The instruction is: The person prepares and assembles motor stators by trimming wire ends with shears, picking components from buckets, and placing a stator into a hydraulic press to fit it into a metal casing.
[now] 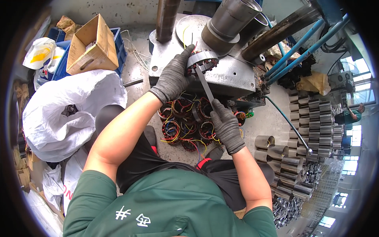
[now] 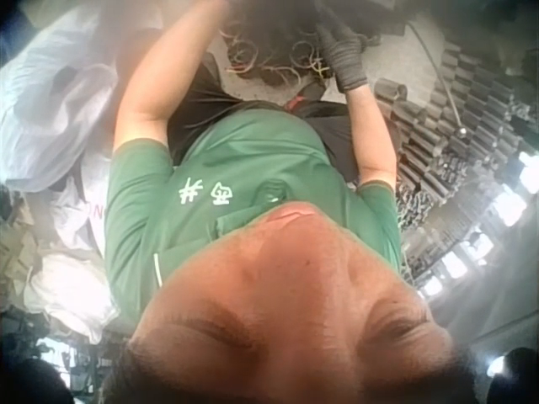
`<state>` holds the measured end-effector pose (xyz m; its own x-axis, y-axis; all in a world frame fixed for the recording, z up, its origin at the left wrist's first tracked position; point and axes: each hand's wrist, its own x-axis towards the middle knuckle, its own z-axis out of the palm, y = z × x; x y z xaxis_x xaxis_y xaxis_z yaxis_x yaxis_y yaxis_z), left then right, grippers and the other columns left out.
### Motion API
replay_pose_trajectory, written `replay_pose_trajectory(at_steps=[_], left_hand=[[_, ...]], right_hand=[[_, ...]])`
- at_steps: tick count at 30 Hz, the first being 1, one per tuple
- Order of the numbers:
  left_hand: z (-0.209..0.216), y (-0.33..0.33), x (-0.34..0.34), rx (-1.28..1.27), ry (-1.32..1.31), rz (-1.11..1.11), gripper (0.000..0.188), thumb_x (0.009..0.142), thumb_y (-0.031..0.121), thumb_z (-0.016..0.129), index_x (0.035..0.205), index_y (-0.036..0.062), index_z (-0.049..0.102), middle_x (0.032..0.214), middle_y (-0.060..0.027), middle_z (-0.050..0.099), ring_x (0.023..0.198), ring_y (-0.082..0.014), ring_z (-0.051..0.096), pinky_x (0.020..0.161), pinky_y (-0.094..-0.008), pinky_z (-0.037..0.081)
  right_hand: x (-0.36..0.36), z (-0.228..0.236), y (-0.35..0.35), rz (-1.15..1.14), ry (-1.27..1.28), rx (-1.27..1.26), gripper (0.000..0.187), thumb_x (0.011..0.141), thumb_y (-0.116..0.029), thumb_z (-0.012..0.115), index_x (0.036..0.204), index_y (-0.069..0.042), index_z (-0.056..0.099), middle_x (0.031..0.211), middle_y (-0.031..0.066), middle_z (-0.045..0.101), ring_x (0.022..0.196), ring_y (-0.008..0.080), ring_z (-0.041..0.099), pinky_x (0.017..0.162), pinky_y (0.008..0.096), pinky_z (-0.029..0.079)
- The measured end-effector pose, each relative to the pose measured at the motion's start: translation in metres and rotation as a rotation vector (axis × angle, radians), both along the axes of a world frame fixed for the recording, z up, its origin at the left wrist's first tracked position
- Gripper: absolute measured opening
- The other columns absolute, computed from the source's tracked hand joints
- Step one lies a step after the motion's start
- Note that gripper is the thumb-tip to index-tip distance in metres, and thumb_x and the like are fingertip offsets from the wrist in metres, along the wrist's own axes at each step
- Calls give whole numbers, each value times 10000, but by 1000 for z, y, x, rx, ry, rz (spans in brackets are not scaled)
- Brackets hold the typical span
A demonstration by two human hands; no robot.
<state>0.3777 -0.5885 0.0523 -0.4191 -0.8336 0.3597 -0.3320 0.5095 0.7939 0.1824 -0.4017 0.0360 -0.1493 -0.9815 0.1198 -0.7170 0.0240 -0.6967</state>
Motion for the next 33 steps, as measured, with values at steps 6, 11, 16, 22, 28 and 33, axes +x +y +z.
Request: replay_pose_trajectory(at_steps=[6,11,16,22,28,33], left_hand=[[7,4,0,21,-102,37,801,757,72,763,1461,123,386,1106,-226,599,1048,-392,611,918,-464,510],[8,1,-4,-25,-107,40,681,790,54,681,1413,112,412,1131,-250,585,1040,-409,623,878,-492,520],[6,2,-3,-34,-127,84,675,790,49,678,1408,108,413,1103,-250,602,1019,-422,627,872,-493,524],[13,3,-5,24,-104,19,646,777,58,736,1371,93,484,1183,-231,626,1075,-386,636,914,-448,525],[14,2,-2,15,-128,62,636,789,64,706,1375,124,463,1105,-240,623,1058,-400,633,879,-487,533],[16,3,-6,5,-179,51,652,795,103,730,1388,149,461,1091,-220,627,1047,-395,638,872,-486,535]], right_hand=[[9,24,-10,-19,365,198,381,962,-109,583,1322,17,577,1151,239,663,1064,359,655,914,394,512],[28,22,-48,-16,530,-1,343,931,-135,599,1252,-17,603,1004,179,675,855,367,635,770,458,530],[27,26,-12,95,518,-79,370,931,-131,617,1285,-25,599,1026,197,685,869,384,652,811,464,532],[23,17,-24,-36,54,-15,369,937,-124,612,1280,10,601,1114,229,685,1022,395,660,902,411,531],[-7,25,-45,-20,569,51,398,923,-231,634,1321,-225,606,915,200,661,843,387,662,740,480,535],[-10,24,-24,-21,489,54,403,926,-190,640,1327,-197,602,916,191,667,822,380,657,713,456,538]])
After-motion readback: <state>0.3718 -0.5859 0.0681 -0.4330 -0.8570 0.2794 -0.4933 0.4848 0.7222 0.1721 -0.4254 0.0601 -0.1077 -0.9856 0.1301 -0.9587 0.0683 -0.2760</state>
